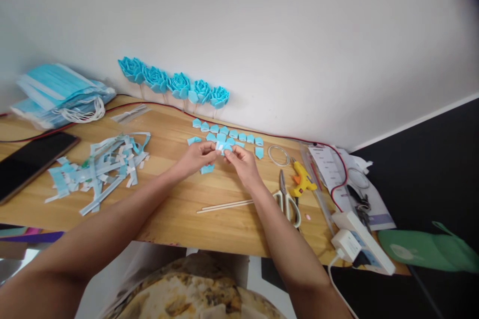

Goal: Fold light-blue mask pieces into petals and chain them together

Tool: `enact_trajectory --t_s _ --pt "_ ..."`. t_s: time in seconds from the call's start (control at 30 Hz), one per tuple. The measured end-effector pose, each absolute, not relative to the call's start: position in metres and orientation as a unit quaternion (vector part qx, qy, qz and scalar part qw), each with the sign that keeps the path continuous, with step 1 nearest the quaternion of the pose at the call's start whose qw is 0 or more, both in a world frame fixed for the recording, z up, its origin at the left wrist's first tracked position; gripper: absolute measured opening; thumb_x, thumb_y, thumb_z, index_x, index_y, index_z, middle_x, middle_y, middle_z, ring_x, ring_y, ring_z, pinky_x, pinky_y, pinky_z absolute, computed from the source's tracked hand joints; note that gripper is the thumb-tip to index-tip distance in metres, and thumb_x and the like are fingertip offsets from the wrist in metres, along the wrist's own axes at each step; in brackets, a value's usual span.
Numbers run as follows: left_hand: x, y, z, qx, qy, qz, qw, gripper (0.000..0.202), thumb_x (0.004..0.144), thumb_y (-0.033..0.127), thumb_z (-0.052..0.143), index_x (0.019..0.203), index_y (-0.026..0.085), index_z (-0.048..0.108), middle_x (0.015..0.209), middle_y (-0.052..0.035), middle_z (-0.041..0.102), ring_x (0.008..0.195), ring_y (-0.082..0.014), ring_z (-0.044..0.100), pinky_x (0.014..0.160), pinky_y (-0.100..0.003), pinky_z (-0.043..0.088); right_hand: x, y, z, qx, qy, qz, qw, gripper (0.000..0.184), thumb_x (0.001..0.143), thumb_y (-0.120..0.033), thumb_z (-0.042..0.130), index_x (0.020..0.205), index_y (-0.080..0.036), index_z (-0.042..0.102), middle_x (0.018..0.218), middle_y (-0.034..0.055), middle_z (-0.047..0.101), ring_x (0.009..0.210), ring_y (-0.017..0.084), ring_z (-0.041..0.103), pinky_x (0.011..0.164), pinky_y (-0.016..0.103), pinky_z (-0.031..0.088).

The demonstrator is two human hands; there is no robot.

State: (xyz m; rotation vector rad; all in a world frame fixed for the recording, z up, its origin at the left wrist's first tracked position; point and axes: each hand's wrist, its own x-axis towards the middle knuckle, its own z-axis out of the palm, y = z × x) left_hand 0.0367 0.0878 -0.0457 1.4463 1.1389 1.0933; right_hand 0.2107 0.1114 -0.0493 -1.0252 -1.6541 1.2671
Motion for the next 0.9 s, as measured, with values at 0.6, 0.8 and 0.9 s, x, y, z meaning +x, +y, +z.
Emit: enact_trajectory --t_s 0.6,0.8,0.9 --pt "0.0420 0.0836 -0.0539 0.673 0.452 0.405 0.423 0.026 0.082 0.035 0.055 0.066 0.017 0.047 0.059 0.0054 0.040 0.054 -0.0077 0.036 0.051 -0.020 0.028 0.2061 0.1075 -0.0509 -0.396 -0.651 0.485 0.430 0.025 0.082 -0.042 0.061 0.071 -0.019 0.060 0.065 -0.0026 0.052 0.063 0.011 0.044 0.063 0.024 0.036" --pt "0.0414 0.0839 -0.0546 0.672 0.441 0.402 0.438 0.021 0.082 0.034 0.056 0.071 0.015 0.053 0.059 0.0053 0.043 0.054 -0.0076 0.038 0.051 -0.020 0.029 0.2068 0.1096 -0.0522 -0.416 -0.628 0.464 0.466 0.043 0.087 -0.048 0.053 0.058 -0.019 0.040 0.059 -0.0041 0.033 0.058 0.010 0.032 0.056 0.024 0.028" --pt "0.0410 0.0844 -0.0538 0.664 0.453 0.405 0.436 0.023 0.081 0.034 0.056 0.069 0.016 0.052 0.056 0.0060 0.043 0.051 -0.0071 0.037 0.050 -0.020 0.028 0.2077 0.1116 -0.0518 -0.388 -0.633 0.494 0.454 0.038 0.085 -0.048 0.055 0.063 -0.019 0.049 0.062 -0.0031 0.043 0.061 0.011 0.039 0.059 0.024 0.033"
